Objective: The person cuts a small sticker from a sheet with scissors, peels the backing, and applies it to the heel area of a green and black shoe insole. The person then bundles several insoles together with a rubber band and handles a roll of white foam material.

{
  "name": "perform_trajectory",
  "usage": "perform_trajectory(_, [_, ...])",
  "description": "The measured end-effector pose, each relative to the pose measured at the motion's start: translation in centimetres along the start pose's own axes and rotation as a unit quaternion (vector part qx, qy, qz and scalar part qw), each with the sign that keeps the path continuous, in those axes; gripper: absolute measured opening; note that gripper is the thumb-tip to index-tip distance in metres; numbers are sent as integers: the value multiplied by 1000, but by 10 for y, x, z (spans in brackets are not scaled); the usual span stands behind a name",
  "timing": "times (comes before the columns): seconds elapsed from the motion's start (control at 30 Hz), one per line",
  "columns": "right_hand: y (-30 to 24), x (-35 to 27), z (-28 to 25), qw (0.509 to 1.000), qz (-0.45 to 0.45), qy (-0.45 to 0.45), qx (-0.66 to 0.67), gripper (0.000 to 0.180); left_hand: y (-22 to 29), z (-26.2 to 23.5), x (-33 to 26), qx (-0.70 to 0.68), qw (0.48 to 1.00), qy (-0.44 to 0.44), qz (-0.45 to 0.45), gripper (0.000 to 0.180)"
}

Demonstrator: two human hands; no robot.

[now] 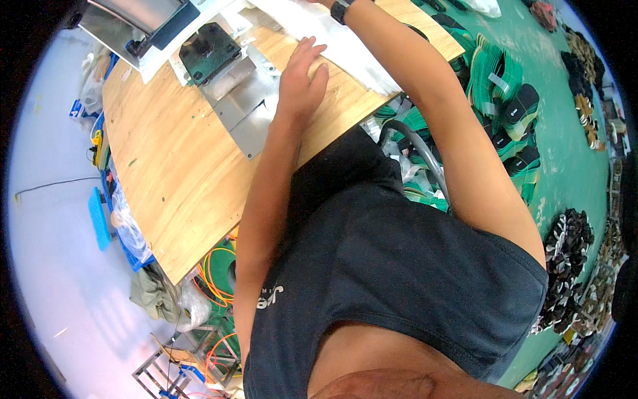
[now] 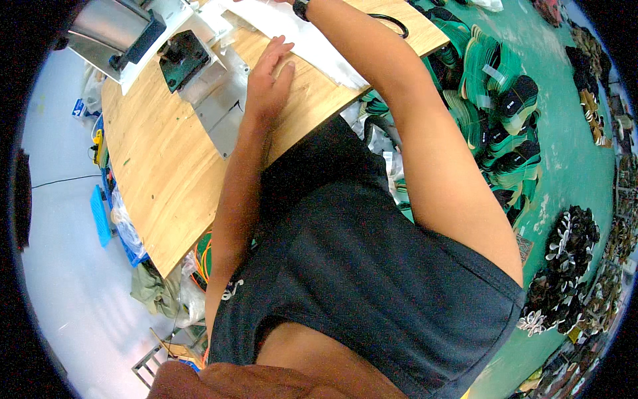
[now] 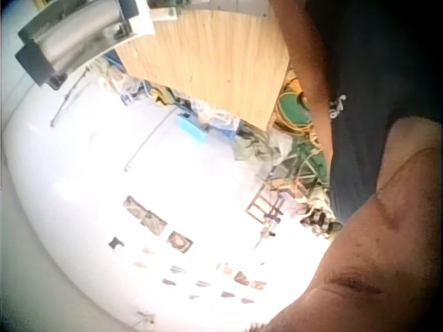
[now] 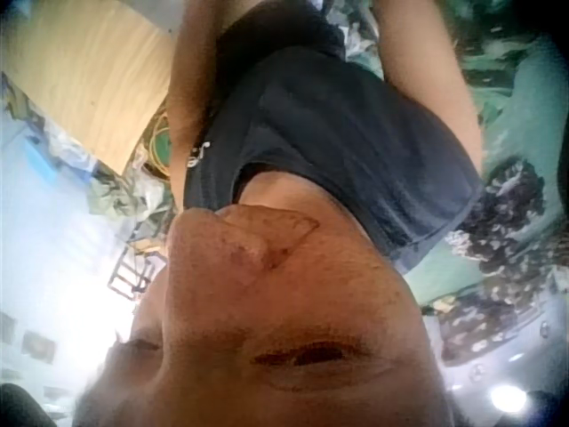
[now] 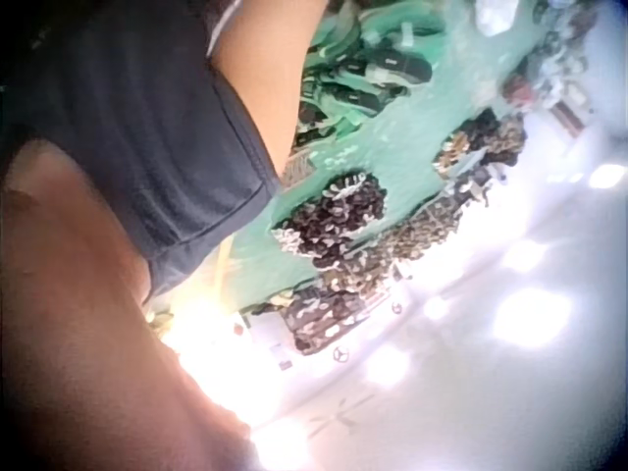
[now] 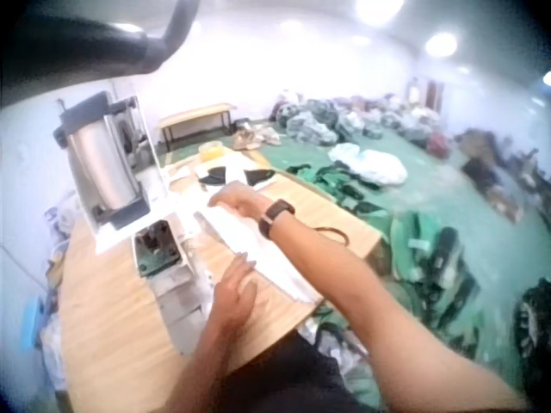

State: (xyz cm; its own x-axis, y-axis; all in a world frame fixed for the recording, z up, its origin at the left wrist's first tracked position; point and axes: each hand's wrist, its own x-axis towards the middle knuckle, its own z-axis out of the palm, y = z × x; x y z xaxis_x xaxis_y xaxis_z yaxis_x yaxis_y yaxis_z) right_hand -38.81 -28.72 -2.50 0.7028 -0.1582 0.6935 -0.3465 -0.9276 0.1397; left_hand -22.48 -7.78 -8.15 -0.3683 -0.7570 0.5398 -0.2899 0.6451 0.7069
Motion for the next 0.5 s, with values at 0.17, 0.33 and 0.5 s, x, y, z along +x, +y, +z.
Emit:
perform_trajectory(0.17, [-44,21,-51,768,488,112,399,17,4,3,3,-68,996,55,6,32])
perform_trajectory(0.33, [-68,50,-109,753,483,167,415,12,14,0,2,-112,989,94,-5,31])
perform_trajectory(0.5, [-99,87,-171,788,416,206,406,13,30,-5,-9,-141,984,104,-28,31])
